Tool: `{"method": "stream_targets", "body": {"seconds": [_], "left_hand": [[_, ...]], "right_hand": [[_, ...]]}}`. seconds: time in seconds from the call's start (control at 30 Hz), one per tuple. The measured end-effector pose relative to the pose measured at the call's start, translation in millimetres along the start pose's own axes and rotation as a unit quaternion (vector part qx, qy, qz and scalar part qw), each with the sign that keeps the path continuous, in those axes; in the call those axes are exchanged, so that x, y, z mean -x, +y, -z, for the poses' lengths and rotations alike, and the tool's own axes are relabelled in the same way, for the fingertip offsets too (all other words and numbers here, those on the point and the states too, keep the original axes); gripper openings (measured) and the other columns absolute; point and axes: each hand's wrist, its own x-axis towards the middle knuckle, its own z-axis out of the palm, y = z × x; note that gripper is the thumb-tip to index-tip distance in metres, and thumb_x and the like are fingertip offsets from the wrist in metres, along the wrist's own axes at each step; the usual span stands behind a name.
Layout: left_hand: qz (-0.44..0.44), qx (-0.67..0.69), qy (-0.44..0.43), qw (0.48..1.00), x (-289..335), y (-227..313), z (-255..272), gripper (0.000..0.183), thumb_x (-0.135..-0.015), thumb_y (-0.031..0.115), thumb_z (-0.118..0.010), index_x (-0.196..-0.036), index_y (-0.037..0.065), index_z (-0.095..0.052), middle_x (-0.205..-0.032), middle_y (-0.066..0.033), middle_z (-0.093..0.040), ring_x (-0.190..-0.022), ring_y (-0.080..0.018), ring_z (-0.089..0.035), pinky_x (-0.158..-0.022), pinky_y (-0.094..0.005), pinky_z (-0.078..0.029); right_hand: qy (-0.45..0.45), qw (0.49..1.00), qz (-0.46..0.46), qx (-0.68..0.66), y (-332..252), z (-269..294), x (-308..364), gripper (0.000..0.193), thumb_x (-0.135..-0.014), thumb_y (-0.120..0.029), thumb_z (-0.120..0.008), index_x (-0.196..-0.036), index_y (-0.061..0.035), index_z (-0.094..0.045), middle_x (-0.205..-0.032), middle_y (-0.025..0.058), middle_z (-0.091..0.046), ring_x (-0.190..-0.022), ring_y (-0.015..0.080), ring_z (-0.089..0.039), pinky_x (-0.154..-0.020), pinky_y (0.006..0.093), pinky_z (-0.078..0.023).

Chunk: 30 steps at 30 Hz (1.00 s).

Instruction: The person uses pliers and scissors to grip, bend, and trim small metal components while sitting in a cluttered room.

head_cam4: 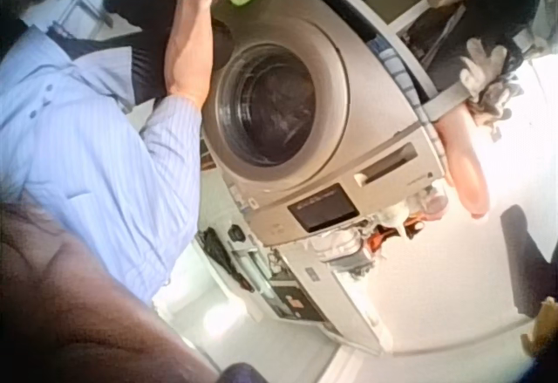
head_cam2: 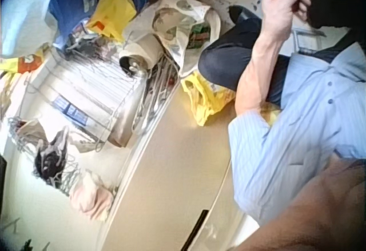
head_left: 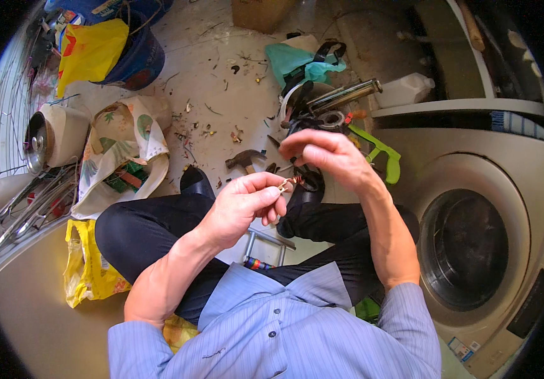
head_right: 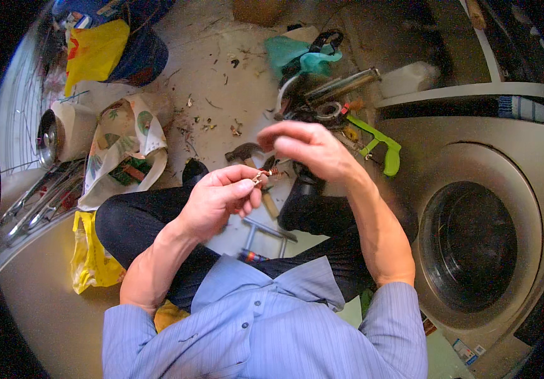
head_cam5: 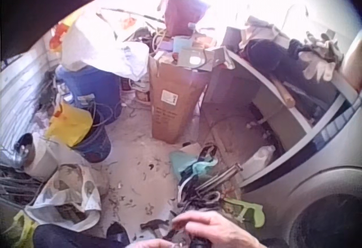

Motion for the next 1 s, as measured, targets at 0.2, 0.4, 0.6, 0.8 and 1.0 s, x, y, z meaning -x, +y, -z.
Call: {"method": "stream_targets", "body": {"seconds": [0.2,0.4,0.6,0.8,1.0], "left_hand": [[-0.007,0.011,0.012,1.000,0.3,5.7,-9.6,0.021,-0.101,0.017,-0.055,-0.114,0.002,-0.063,-0.083,-0.0044,-0.068,-0.068,-0.0085,-0.060,-0.063,-0.0215,-0.048],[-0.003,-0.044,0.039,0.998,-4.3,-0.2,-11.6,0.019,-0.100,0.016,-0.057,-0.111,0.002,-0.064,-0.083,-0.0071,-0.070,-0.066,-0.0090,-0.061,-0.061,-0.0219,-0.049],[0.011,0.018,0.001,1.000,-8.1,-1.5,-5.7,0.022,-0.099,0.013,-0.057,-0.116,0.001,-0.061,-0.087,-0.0095,-0.070,-0.070,-0.0100,-0.062,-0.064,-0.0233,-0.050],[-0.013,0.002,0.044,0.999,-10.5,-2.9,-16.6,0.023,-0.098,0.010,-0.056,-0.117,0.000,-0.059,-0.091,-0.0102,-0.070,-0.071,-0.0116,-0.064,-0.060,-0.0234,-0.050],[-0.022,-0.014,0.042,0.999,-20.8,-4.4,-19.3,0.021,-0.097,0.010,-0.055,-0.116,0.001,-0.055,-0.093,-0.0117,-0.070,-0.069,-0.0121,-0.064,-0.060,-0.0239,-0.052]], "right_hand": [[-0.085,0.996,-0.018,0.017,-12.6,-11.1,12.9,0.026,-0.092,-0.010,-0.067,-0.115,0.0006,-0.067,-0.104,0.0057,-0.070,-0.097,0.0141,-0.063,-0.088,0.0287,-0.050],[-0.025,0.996,0.026,0.081,-5.7,-10.3,16.7,0.013,-0.090,-0.007,-0.067,-0.100,0.0015,-0.069,-0.085,0.0042,-0.069,-0.081,0.0122,-0.062,-0.074,0.0279,-0.051],[-0.004,0.988,0.021,0.153,-8.9,-8.5,19.1,0.013,-0.089,-0.009,-0.066,-0.098,0.0009,-0.067,-0.078,0.0062,-0.065,-0.075,0.0134,-0.060,-0.069,0.0283,-0.049],[0.000,0.989,0.001,0.148,-8.5,-5.4,21.7,0.014,-0.090,-0.008,-0.066,-0.100,0.0004,-0.068,-0.083,0.0027,-0.064,-0.077,0.0098,-0.057,-0.069,0.0263,-0.048],[0.003,0.983,-0.012,0.184,-2.2,4.8,29.8,0.018,-0.085,-0.012,-0.069,-0.099,-0.0008,-0.069,-0.081,0.0086,-0.068,-0.076,0.0134,-0.062,-0.072,0.0296,-0.050]]}}
